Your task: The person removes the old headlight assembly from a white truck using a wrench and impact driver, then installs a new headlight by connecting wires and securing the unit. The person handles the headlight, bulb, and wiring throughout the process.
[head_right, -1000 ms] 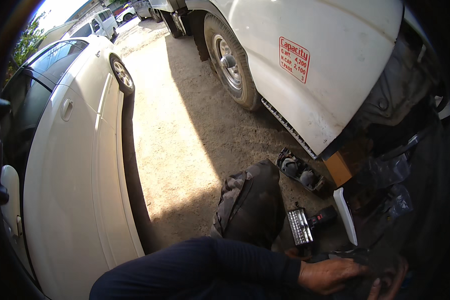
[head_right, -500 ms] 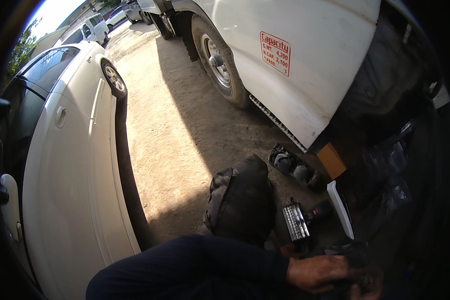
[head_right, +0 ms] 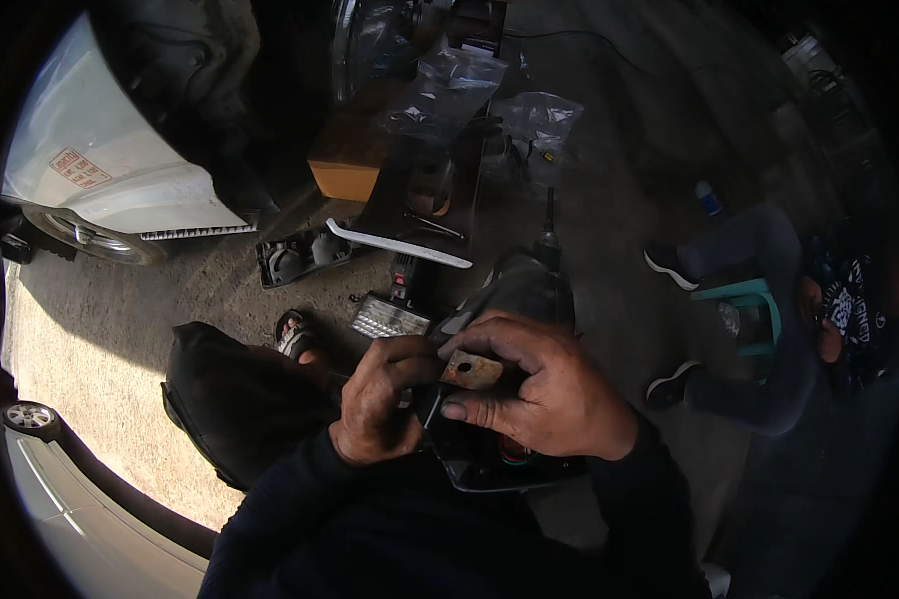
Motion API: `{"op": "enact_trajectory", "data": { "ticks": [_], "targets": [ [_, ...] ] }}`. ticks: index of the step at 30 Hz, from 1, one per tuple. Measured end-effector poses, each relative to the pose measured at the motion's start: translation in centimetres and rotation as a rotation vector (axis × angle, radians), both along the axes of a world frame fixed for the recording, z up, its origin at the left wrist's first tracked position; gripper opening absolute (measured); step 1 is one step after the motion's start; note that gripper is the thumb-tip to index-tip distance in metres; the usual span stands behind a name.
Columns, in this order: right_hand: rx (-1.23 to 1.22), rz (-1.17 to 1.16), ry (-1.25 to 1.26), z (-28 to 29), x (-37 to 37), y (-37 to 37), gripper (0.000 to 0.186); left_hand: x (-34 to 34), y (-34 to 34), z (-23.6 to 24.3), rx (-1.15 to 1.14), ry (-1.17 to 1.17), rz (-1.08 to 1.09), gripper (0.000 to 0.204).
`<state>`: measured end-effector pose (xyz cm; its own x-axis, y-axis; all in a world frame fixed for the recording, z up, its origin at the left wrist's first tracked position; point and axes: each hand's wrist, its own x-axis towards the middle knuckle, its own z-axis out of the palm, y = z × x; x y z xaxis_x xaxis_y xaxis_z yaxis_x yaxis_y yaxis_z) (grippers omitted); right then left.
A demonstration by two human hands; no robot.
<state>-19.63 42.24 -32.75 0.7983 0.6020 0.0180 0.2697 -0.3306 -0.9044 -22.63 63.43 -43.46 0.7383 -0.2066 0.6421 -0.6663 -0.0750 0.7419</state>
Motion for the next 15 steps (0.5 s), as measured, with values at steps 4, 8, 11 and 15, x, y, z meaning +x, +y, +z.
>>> {"op": "enact_trajectory", "data": {
  "ticks": [4, 8, 11, 15],
  "targets": [
    [0.022, 0.168, 0.271, 0.9, 2.4, -0.9, 0.062, -0.4, 0.6, -0.4, -0.009, 0.010, 0.054, 0.054],
    [-0.063, -0.017, 0.169, -1.7, 11.1, -2.9, 0.043, 0.0, 1.1, -1.3, -0.017, 0.077, 0.089, 0.045],
    [-0.408, -0.086, -0.089, -7.9, 20.2, -2.1, 0.033, 0.4, 1.3, -1.8, -0.004, 0.113, 0.113, 0.040],
    [-0.892, 0.142, -0.043, -17.4, 26.1, 1.5, 0.035, 1.2, 1.7, -1.9, 0.079, 0.173, 0.175, 0.039]
  ]
}}
